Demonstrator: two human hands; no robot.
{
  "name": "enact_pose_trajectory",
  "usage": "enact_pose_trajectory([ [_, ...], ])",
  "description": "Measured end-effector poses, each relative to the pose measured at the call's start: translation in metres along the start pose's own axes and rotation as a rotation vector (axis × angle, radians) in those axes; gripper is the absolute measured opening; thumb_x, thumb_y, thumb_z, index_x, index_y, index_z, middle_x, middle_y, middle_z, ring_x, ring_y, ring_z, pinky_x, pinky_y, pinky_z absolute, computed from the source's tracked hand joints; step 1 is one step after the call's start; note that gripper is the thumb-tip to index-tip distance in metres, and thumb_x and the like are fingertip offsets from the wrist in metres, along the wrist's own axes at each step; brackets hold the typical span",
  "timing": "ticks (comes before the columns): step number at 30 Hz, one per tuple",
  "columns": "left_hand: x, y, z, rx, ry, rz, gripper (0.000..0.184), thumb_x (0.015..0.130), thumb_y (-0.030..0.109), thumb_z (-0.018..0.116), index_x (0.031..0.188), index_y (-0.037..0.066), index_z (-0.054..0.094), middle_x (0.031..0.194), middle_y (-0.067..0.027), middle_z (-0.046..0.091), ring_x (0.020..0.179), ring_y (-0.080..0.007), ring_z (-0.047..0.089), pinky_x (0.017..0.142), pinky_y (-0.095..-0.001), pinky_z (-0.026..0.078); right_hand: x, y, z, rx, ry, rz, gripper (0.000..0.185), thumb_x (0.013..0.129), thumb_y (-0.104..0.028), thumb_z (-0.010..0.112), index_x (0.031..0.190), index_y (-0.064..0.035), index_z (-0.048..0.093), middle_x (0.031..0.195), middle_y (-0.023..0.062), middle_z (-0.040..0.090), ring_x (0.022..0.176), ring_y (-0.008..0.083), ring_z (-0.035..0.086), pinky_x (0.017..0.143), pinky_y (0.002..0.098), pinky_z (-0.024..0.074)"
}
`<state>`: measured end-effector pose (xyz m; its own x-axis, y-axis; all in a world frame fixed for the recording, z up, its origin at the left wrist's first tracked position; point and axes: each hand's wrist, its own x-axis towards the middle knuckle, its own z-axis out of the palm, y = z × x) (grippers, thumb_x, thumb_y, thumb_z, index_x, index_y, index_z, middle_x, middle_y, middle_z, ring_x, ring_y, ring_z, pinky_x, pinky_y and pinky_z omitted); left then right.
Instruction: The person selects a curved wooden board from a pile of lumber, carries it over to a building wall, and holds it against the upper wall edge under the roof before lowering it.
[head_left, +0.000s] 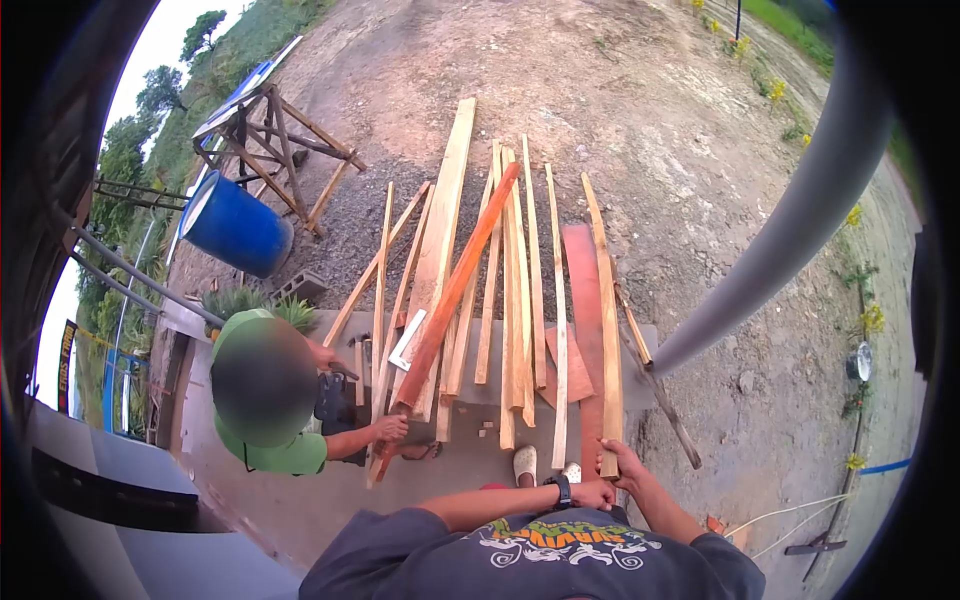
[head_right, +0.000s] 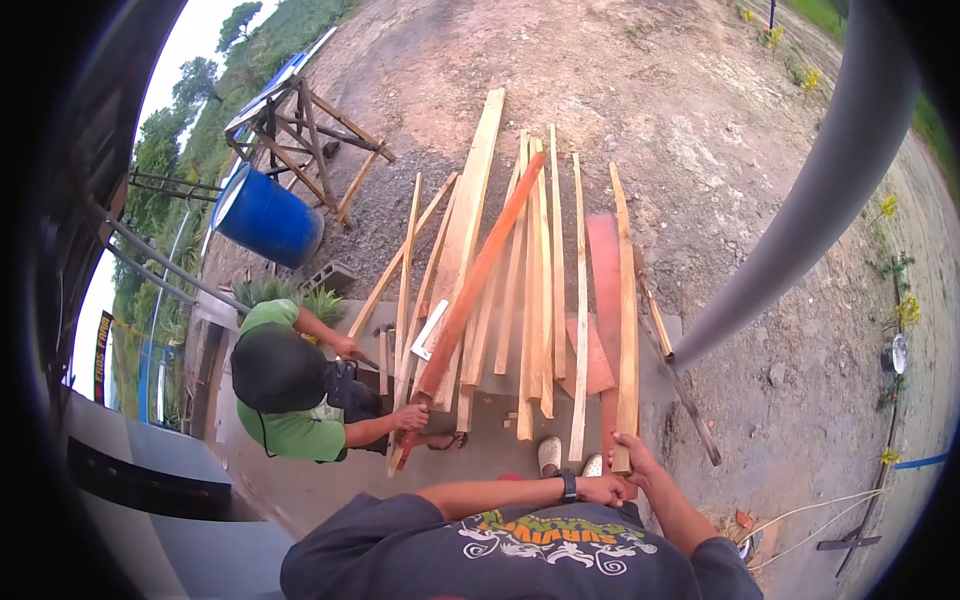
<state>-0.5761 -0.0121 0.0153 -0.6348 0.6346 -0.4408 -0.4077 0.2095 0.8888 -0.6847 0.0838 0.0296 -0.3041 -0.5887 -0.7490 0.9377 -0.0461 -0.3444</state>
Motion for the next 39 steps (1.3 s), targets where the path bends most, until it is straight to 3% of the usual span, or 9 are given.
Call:
enact_pose_trajectory([
  [4, 0.021, -0.005, 0.012, 0.173, -0.089, 0.161, 0.019, 0.087, 0.018, 0.067, 0.092, -0.001, 0.067, 0.08, -0.0083, 0.067, 0.078, -0.0157, 0.063, 0.067, -0.0321, 0.049, 0.001, 0.003, -0.001, -0.017, 0.016, -0.007, 0.03, 0.091, -0.022, 0.061, 0.117, -0.0086, 0.053, 0.072, 0.0068, 0.058, 0.06, 0.0184, 0.06, 0.055, 0.0316, 0.054],
  [15, 0.007, -0.003, -0.004, 0.199, -0.069, 0.04, 0.023, 0.08, 0.017, 0.064, 0.098, 0.003, 0.067, 0.088, -0.011, 0.07, 0.084, -0.0224, 0.066, 0.075, -0.0361, 0.051, -0.002, 0.009, 0.012, -0.043, 0.062, -0.007, 0.024, 0.091, -0.023, 0.061, 0.111, -0.0111, 0.054, 0.074, 0.0066, 0.061, 0.059, 0.0178, 0.06, 0.055, 0.0316, 0.0538],
  [18, -0.019, -0.001, -0.033, 0.282, -0.048, 0.127, 0.028, 0.089, 0.027, 0.06, 0.104, 0.004, 0.067, 0.095, -0.0151, 0.069, 0.09, -0.0281, 0.066, 0.084, -0.0399, 0.049, 0.005, 0.004, 0.021, 0.019, 0.025, 0.031, 0.026, 0.091, -0.023, 0.06, 0.111, -0.0089, 0.051, 0.076, 0.0053, 0.059, 0.063, 0.017, 0.06, 0.057, 0.0317, 0.0536],
  [22, -0.091, -0.019, -0.059, 0.486, 0.07, -0.122, 0.031, 0.094, 0.031, 0.055, 0.105, 0.004, 0.066, 0.095, -0.0136, 0.07, 0.088, -0.0262, 0.066, 0.081, -0.0391, 0.051, -0.022, -0.021, 0.079, 0.114, -0.055, -0.056, 0.027, 0.092, -0.025, 0.052, 0.11, -0.0051, 0.05, 0.08, 0.0078, 0.058, 0.067, 0.0193, 0.06, 0.064, 0.0353, 0.0541],
  [24, -0.102, -0.031, -0.071, -0.271, 0.202, -0.289, 0.035, 0.099, 0.035, 0.051, 0.109, 0.004, 0.064, 0.096, -0.011, 0.068, 0.087, -0.0225, 0.065, 0.079, -0.0378, 0.052, -0.033, -0.028, 0.096, 0.138, -0.052, -0.113, 0.027, 0.093, -0.025, 0.05, 0.109, -0.0037, 0.05, 0.081, 0.0091, 0.058, 0.068, 0.0205, 0.061, 0.066, 0.0369, 0.0544],
  [28, -0.119, 0.034, -0.089, -0.599, 0.611, -0.168, 0.039, 0.102, 0.039, 0.048, 0.12, 0.006, 0.058, 0.102, -0.0091, 0.064, 0.091, -0.0191, 0.064, 0.08, -0.0356, 0.052, -0.026, -0.035, 0.101, 0.114, -0.091, -0.159, 0.031, 0.094, -0.023, 0.049, 0.113, 0.0016, 0.052, 0.089, 0.0111, 0.059, 0.072, 0.0223, 0.062, 0.062, 0.0383, 0.0563],
  [30, -0.128, 0.071, -0.094, -1.012, 0.498, 0.206, 0.043, 0.102, 0.038, 0.049, 0.132, 0.008, 0.049, 0.113, -0.0067, 0.059, 0.098, -0.0173, 0.061, 0.083, -0.0351, 0.052, -0.033, -0.04, 0.114, -0.36, 0.081, -0.262, 0.026, 0.094, -0.02, 0.053, 0.108, 0.0023, 0.052, 0.088, 0.0109, 0.062, 0.071, 0.0217, 0.066, 0.058, 0.0372, 0.0574],
  [36, -0.1, 0.055, -0.09, -0.785, 0.519, 0.22, 0.051, 0.102, 0.038, 0.048, 0.142, 0.008, 0.04, 0.125, -0.0047, 0.056, 0.109, -0.0184, 0.057, 0.089, -0.0385, 0.051, -0.053, -0.024, 0.135, -0.572, 0.137, -0.385, 0.023, 0.095, -0.016, 0.054, 0.111, 0.0019, 0.056, 0.1, 0.014, 0.065, 0.077, 0.0228, 0.069, 0.054, 0.034, 0.058],
  [39, -0.109, 0.054, -0.077, -0.746, 0.571, 0.145, 0.046, 0.102, 0.034, 0.049, 0.139, 0.007, 0.044, 0.124, -0.006, 0.058, 0.108, -0.0212, 0.06, 0.09, -0.038, 0.051, -0.016, 0.001, 0.079, -0.289, 0.095, -0.263, 0.025, 0.092, -0.02, 0.06, 0.105, 0.0014, 0.058, 0.094, 0.0125, 0.065, 0.07, 0.0217, 0.067, 0.054, 0.0359, 0.0573],
])
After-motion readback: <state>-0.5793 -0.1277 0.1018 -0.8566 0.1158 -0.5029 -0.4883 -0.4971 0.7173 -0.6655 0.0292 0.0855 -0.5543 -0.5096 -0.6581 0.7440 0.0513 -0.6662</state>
